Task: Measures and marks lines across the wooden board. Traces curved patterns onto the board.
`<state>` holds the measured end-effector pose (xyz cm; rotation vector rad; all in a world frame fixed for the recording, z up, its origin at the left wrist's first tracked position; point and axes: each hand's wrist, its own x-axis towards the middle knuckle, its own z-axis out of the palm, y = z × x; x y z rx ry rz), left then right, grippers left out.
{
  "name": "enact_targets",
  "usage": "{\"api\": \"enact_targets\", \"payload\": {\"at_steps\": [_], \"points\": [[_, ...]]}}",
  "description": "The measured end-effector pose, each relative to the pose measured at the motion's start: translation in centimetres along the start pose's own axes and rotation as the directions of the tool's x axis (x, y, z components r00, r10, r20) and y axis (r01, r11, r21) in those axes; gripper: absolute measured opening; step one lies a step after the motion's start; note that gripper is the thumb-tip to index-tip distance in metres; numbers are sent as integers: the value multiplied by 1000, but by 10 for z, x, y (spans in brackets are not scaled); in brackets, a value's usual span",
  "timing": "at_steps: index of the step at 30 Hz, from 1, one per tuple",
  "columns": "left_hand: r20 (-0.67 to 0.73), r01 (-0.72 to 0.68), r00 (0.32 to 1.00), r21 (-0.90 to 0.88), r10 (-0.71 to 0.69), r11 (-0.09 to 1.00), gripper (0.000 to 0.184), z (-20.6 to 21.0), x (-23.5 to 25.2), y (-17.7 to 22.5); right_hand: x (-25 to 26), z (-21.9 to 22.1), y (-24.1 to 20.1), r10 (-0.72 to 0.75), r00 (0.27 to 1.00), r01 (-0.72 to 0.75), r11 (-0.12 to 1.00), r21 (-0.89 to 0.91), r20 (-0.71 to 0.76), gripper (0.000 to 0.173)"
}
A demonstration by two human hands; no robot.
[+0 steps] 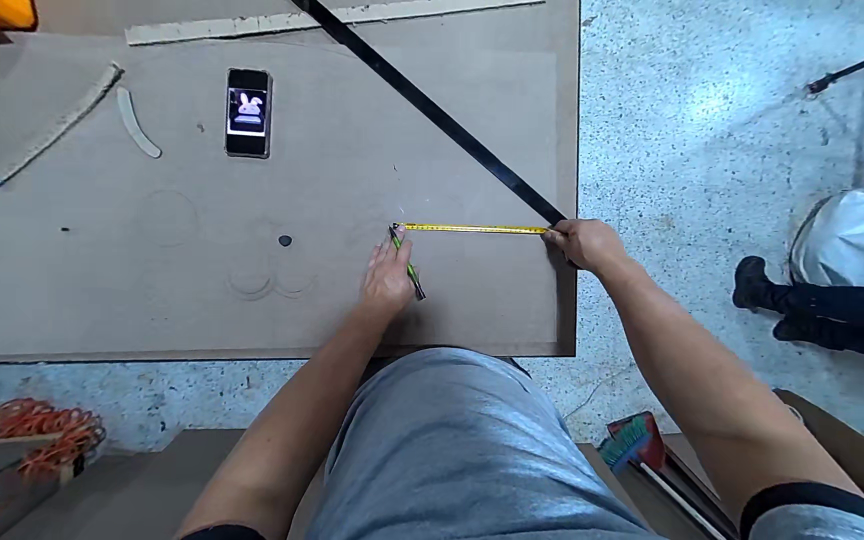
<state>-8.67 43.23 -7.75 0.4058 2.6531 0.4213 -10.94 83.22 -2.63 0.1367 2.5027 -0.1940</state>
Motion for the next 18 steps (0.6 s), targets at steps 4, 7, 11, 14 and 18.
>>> {"api": "enact_targets", "payload": {"at_steps": [4, 7, 11, 14, 18], "points": [[10, 42, 999, -25, -41, 999, 53, -1, -1, -2, 11, -6, 14, 21, 999, -21, 1000, 24, -24, 42], [48, 88, 995, -78, -85, 993, 57, -7, 0, 4, 3, -7, 37, 38, 999, -38, 997, 70, 0, 39], [61, 106, 993, -47, -103, 993, 57, -8, 0, 6, -8, 3, 57, -49, 993, 31, 986, 166, 109, 35], [61, 108, 993, -39, -105, 993, 55, -7, 0, 6, -7, 6, 55, -72, 984, 42, 983, 178, 165, 35], [50, 99, 994, -31, -97, 995, 55, -9, 1, 8, -3, 5, 53, -67, 985, 34, 979, 201, 157, 28]]}}
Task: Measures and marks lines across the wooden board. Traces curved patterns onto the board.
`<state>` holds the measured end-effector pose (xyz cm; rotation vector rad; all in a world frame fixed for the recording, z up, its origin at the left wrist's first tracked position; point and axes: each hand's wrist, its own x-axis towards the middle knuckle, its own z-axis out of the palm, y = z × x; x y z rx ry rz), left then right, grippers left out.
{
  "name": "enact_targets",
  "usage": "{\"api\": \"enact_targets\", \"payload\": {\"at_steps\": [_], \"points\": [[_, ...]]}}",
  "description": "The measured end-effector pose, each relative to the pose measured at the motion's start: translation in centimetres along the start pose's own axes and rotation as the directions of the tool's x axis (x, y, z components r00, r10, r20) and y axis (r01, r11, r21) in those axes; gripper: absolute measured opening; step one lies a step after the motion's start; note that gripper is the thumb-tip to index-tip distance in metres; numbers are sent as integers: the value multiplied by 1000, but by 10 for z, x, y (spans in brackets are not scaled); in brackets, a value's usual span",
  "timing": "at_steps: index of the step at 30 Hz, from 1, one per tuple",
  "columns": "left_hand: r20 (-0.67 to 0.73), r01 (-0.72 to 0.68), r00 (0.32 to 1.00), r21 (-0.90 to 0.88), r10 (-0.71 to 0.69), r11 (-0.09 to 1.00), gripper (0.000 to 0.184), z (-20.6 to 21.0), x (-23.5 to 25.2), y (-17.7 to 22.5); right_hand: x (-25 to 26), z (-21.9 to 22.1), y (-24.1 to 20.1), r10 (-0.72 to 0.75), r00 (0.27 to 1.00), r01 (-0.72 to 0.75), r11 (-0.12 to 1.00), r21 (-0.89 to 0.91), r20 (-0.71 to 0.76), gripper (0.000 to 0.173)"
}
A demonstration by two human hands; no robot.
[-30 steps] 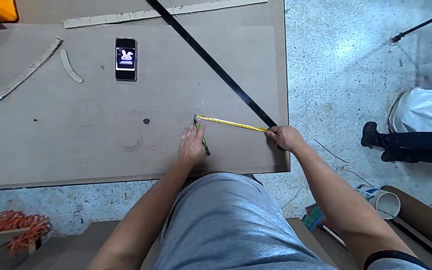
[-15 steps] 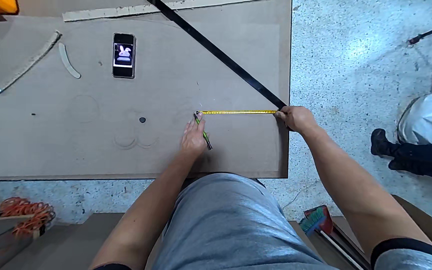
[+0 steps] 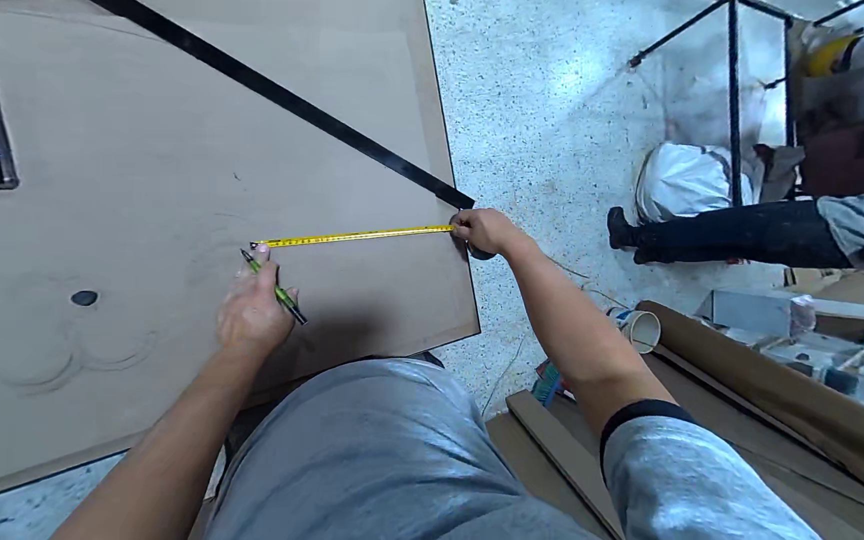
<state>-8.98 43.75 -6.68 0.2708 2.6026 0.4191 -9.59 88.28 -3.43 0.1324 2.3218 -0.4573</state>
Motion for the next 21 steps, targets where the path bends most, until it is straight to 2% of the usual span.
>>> {"api": "enact_targets", "payload": {"at_steps": [9, 16, 21], "points": [[-14, -20, 1000, 24, 20, 1000, 50, -2, -2, 3, 13, -9, -7, -42, 998, 40, 998, 56, 47, 27], [9, 8, 1000, 43, -9, 999, 50, -3, -1, 5, 30, -12, -8, -68, 998, 66, 992, 111, 14, 20], [20, 36, 999, 34, -37, 999, 50, -5, -1, 11, 34, -21, -17, -19, 999, 19, 1000, 3, 34, 22]]}}
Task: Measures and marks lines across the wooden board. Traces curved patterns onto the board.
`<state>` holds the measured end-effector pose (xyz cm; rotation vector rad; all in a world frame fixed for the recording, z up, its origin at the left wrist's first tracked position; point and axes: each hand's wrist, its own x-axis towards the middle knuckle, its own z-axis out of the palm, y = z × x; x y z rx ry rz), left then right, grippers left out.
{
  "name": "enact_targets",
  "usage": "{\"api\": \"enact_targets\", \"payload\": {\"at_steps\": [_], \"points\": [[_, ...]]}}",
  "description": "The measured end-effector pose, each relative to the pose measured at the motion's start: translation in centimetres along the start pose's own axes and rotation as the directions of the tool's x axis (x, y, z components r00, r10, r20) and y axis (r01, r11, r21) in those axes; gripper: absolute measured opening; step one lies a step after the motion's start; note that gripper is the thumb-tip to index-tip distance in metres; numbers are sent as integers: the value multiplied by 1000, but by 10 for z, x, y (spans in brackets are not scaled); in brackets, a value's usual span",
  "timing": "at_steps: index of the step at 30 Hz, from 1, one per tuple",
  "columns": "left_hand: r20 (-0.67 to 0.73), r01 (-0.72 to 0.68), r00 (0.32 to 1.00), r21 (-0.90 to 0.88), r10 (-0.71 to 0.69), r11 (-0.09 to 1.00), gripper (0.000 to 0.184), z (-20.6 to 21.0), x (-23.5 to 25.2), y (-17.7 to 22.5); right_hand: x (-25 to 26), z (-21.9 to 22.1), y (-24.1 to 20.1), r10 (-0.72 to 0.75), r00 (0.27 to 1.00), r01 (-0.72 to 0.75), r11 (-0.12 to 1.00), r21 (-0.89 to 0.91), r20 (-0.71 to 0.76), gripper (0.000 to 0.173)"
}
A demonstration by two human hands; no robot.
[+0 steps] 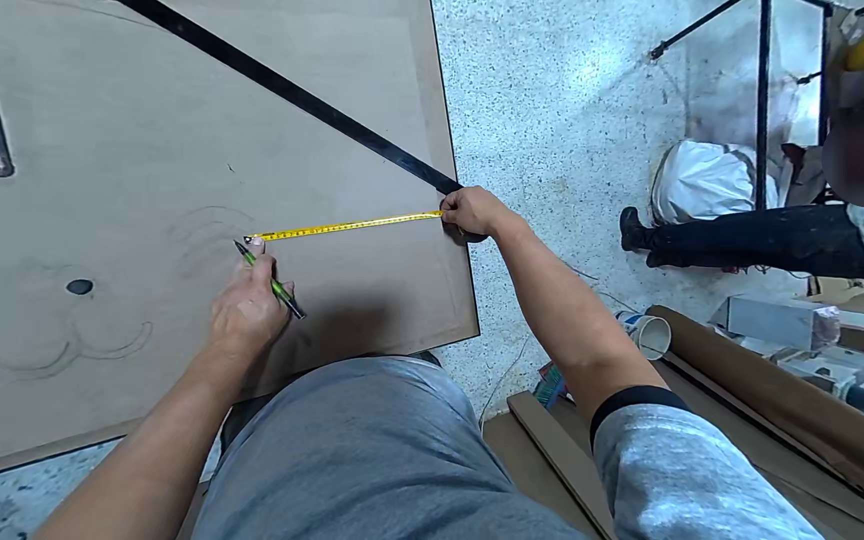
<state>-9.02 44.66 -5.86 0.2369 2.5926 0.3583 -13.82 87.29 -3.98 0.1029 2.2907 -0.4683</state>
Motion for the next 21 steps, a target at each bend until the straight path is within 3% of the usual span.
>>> {"api": "enact_targets", "payload": {"at_steps": [10, 21], "points": [[31, 56, 998, -66, -54, 996, 49, -2, -4, 4, 9, 3, 0, -19, 1000, 18, 997, -69, -7, 22], [-23, -56, 998, -116, 54, 992, 44, 12, -39, -11, -19, 26, 0, -35, 999, 36, 997, -72, 18, 26]]}}
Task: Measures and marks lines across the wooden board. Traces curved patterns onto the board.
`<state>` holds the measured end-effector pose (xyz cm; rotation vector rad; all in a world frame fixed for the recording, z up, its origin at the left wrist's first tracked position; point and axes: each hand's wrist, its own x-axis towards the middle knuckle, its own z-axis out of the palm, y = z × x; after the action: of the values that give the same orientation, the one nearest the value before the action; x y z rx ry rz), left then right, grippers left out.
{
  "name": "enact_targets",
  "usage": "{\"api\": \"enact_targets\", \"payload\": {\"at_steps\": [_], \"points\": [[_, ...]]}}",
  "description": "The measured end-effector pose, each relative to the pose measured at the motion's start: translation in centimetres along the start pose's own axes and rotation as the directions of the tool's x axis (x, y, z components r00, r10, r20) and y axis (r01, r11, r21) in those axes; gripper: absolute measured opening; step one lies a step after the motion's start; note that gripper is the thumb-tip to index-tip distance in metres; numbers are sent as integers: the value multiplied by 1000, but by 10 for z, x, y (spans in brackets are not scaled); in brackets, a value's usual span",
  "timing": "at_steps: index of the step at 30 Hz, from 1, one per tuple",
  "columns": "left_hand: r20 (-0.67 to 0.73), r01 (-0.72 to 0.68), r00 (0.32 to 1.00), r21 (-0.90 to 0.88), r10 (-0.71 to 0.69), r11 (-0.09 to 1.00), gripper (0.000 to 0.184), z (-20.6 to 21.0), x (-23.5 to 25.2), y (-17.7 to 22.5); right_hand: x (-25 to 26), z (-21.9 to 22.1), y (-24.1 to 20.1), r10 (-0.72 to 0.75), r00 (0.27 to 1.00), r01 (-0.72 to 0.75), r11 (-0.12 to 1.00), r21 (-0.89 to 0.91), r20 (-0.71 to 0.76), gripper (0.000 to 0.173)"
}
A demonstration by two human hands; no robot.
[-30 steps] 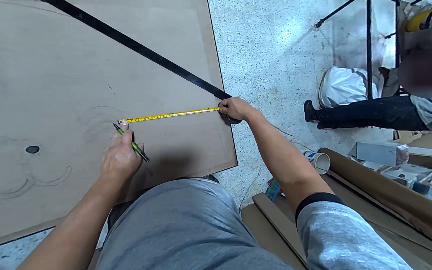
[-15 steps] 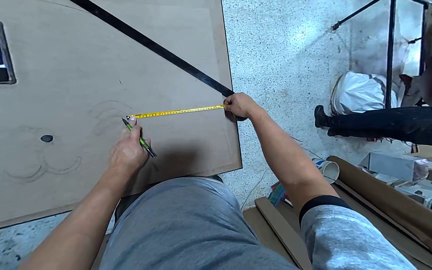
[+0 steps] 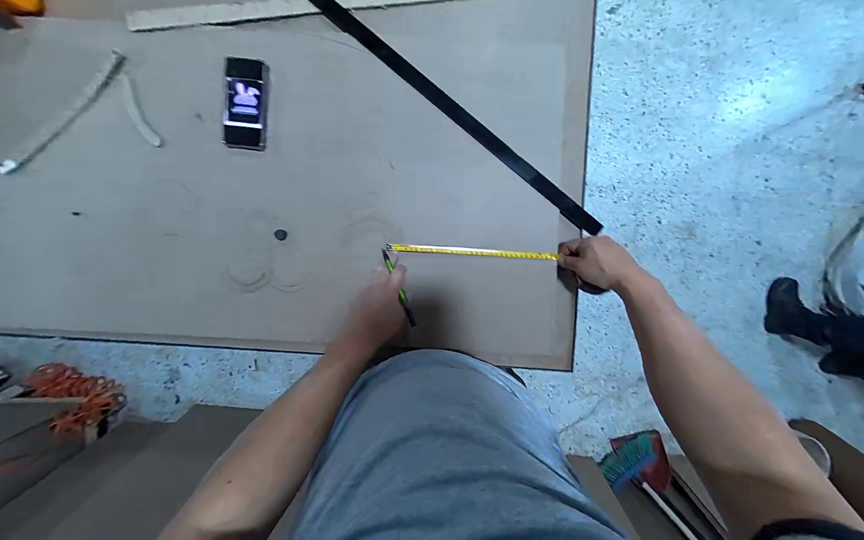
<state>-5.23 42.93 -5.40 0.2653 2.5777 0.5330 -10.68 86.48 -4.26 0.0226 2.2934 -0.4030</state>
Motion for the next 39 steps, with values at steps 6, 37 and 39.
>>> {"api": "enact_targets", "payload": {"at_steps": [6, 37, 39], "points": [[-84, 12, 996, -170, -26, 985, 46, -6, -32, -27, -20, 13, -12, 40, 993, -13, 974, 226, -115, 22], [-133, -221, 970, -139, 203, 965, 44, -33, -3, -101, -52, 44, -39, 185, 982, -177, 971, 162, -39, 24], [-141, -249, 962, -106, 233, 963, 45, -12, 2, -71, -48, 40, -20, 163, 985, -154, 979, 130, -58, 25]]}}
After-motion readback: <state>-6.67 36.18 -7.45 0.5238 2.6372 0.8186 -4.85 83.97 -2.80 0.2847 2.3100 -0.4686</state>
